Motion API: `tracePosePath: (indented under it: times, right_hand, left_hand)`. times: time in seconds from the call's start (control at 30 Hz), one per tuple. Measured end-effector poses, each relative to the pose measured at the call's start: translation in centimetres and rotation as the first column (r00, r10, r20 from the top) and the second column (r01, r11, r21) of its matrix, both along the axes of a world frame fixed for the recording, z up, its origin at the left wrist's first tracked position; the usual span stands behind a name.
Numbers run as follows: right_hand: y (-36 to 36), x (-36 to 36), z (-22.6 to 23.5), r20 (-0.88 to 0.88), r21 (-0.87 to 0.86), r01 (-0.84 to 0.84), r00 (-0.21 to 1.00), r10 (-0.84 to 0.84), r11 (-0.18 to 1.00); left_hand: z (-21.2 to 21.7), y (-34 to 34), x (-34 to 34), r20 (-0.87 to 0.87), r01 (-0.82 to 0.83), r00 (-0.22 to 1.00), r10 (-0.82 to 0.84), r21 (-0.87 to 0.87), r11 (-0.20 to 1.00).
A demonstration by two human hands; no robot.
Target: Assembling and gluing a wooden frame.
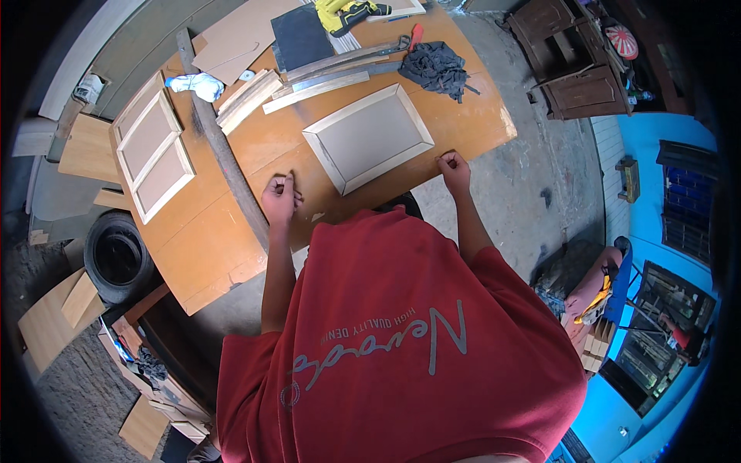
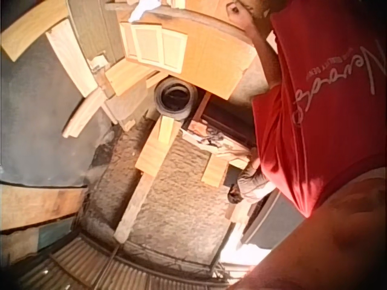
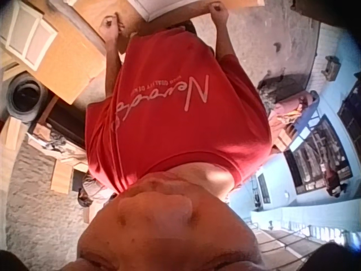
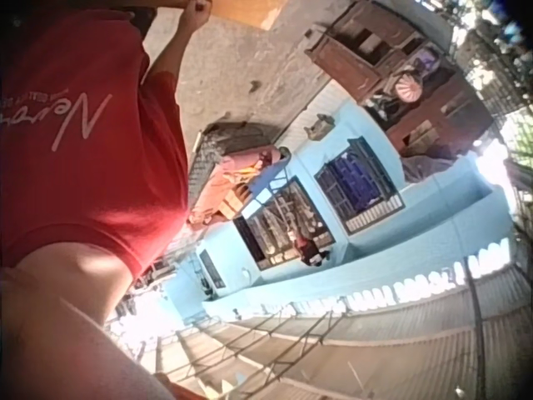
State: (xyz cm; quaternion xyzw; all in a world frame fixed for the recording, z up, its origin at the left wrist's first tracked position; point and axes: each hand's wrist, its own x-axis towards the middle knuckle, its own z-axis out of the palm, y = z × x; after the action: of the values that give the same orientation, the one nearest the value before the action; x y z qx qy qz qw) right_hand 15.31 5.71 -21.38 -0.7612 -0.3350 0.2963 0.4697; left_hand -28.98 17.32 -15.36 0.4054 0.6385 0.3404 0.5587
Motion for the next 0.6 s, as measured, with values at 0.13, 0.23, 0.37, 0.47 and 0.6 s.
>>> tracePosePath:
  times: [0.13,0.23,0.37,0.47,0.6]
  right_hand:
    - [0.0,-0.2,0.5,0.008,-0.017,-0.002,1.000,0.002,1.000]
    - [0.0,-0.4,0.7,0.009,-0.040,0.014,1.000,-0.013,0.999]
    - [0.1,-0.6,1.2,-0.019,-0.024,0.019,1.000,-0.020,1.000]
    - [-0.1,-0.5,0.8,0.016,-0.051,0.017,1.000,-0.016,0.999]
    - [0.0,-0.3,0.3,-0.018,-0.021,0.008,1.000,-0.009,1.000]
  left_hand:
    - [0.0,-0.1,0.0,0.008,-0.016,1.000,0.017,-0.010,1.000]
    - [0.3,0.0,0.1,0.009,-0.016,1.000,0.016,-0.009,1.000]
    - [0.4,-0.1,0.2,0.001,-0.025,1.000,0.025,-0.020,0.999]
    - [0.0,0.0,0.0,0.001,-0.010,1.000,0.010,-0.003,1.000]
    - [-0.1,0.0,0.0,-0.006,-0.013,1.000,0.013,-0.006,1.000]
